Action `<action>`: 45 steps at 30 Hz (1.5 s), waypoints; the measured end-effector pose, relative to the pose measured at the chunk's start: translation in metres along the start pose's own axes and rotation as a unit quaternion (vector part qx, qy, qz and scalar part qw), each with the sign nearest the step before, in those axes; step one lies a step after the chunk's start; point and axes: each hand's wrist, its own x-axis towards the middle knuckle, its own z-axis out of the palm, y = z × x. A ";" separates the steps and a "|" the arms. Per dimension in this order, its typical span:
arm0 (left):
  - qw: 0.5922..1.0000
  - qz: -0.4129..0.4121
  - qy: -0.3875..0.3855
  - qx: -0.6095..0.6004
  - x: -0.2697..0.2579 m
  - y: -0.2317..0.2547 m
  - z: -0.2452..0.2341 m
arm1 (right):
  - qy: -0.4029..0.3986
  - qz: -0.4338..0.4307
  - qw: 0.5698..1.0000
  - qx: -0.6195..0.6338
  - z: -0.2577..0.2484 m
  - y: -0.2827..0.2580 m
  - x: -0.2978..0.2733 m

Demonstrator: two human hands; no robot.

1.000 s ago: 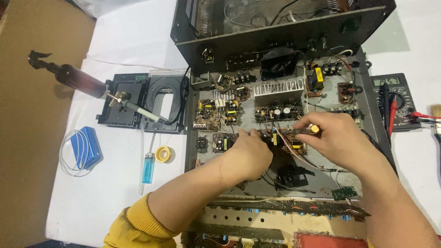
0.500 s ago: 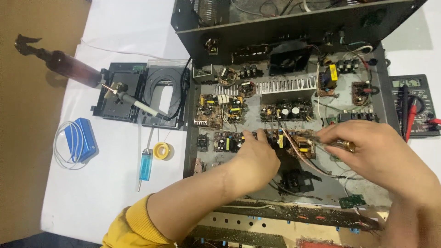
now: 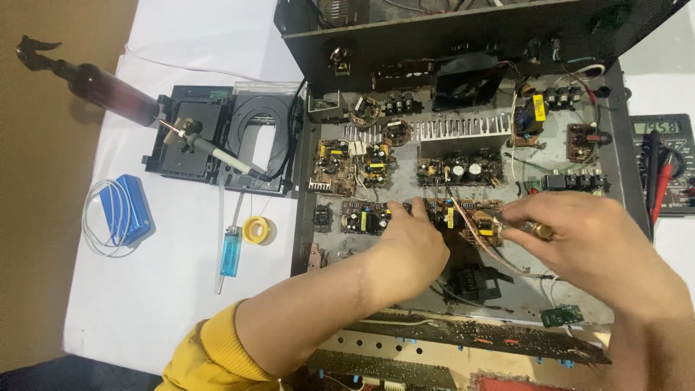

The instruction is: The person uses a screwdriver to unscrew and remove several small circuit boards from a larger electronic chassis. They carefully detach the components and set them aside on the workbench.

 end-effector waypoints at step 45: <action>0.998 -0.027 0.040 -0.035 0.015 0.003 0.011 | -0.028 0.154 0.988 0.001 -0.005 -0.009 0.010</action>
